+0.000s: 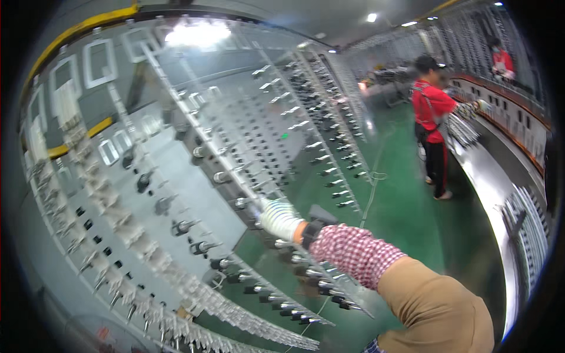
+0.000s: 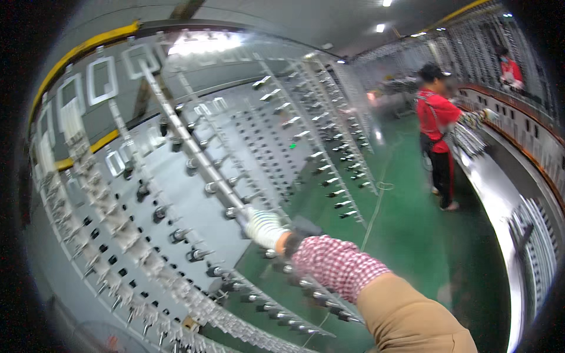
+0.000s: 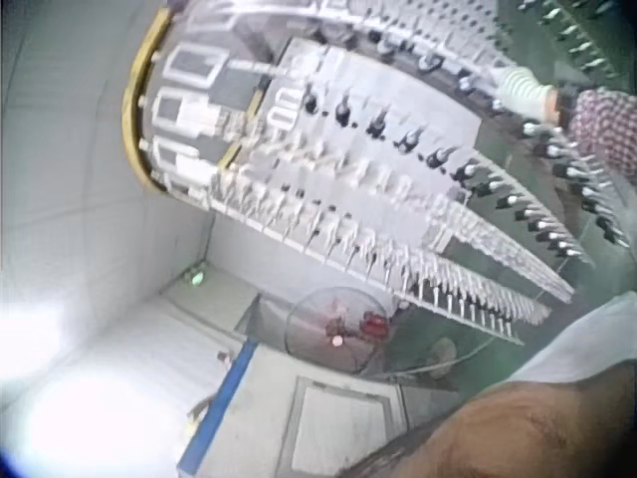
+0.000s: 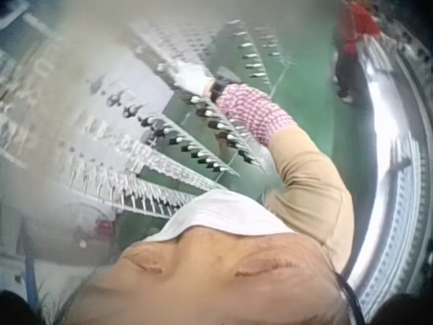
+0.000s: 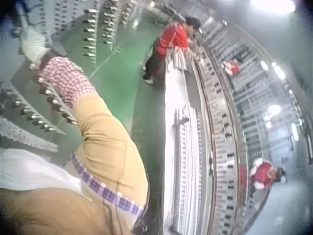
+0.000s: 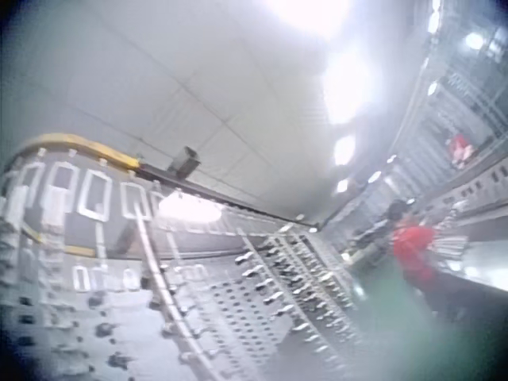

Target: Unloading black cylindrical components from large rotating industrial racks and placing them onto a conveyor processing line.

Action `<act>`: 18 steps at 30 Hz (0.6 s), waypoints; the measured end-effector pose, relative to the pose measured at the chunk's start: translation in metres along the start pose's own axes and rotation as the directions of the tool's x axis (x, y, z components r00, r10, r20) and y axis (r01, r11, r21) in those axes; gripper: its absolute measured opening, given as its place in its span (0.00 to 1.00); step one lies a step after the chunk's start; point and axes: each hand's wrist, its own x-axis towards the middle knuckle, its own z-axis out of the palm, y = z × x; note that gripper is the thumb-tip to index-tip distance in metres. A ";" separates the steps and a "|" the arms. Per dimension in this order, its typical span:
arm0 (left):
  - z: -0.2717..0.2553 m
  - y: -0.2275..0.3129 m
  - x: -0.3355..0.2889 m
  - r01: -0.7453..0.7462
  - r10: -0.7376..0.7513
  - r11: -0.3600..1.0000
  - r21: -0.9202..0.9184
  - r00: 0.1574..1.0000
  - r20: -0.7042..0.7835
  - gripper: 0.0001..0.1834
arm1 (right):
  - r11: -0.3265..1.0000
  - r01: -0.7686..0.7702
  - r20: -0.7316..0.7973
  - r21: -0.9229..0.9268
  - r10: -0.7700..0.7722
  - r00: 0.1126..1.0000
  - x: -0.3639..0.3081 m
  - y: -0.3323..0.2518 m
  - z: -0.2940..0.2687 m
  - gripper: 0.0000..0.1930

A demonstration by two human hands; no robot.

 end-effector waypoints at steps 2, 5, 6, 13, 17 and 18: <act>0.012 -0.005 0.016 0.038 -0.039 0.998 0.048 0.999 0.023 0.17 | 0.993 -0.039 0.060 0.113 0.033 0.998 -0.003 0.005 -0.009 0.17; 0.036 -0.021 0.045 0.121 -0.132 0.983 0.138 0.989 0.072 0.17 | 0.909 0.046 0.038 0.414 -0.067 0.997 -0.012 0.048 -0.011 0.21; 0.044 -0.029 0.054 0.150 -0.168 0.973 0.173 0.981 0.092 0.17 | 0.920 0.074 0.018 0.384 -0.087 0.996 -0.035 0.058 -0.029 0.20; 0.128 -0.104 0.141 0.287 -0.420 0.847 0.447 0.877 0.232 0.18 | 0.778 -0.627 0.464 -0.035 0.568 0.680 -0.404 0.248 -0.159 0.21; 0.250 -0.173 0.162 0.221 -0.600 0.564 0.796 0.772 0.211 0.13 | 0.504 -0.789 0.112 -0.351 0.859 0.499 -0.584 0.242 -0.307 0.18; 0.241 -0.200 0.216 -0.324 -0.603 0.323 0.889 0.654 0.457 0.14 | 0.518 -0.754 -0.006 -0.404 0.823 0.568 -0.604 0.233 -0.333 0.17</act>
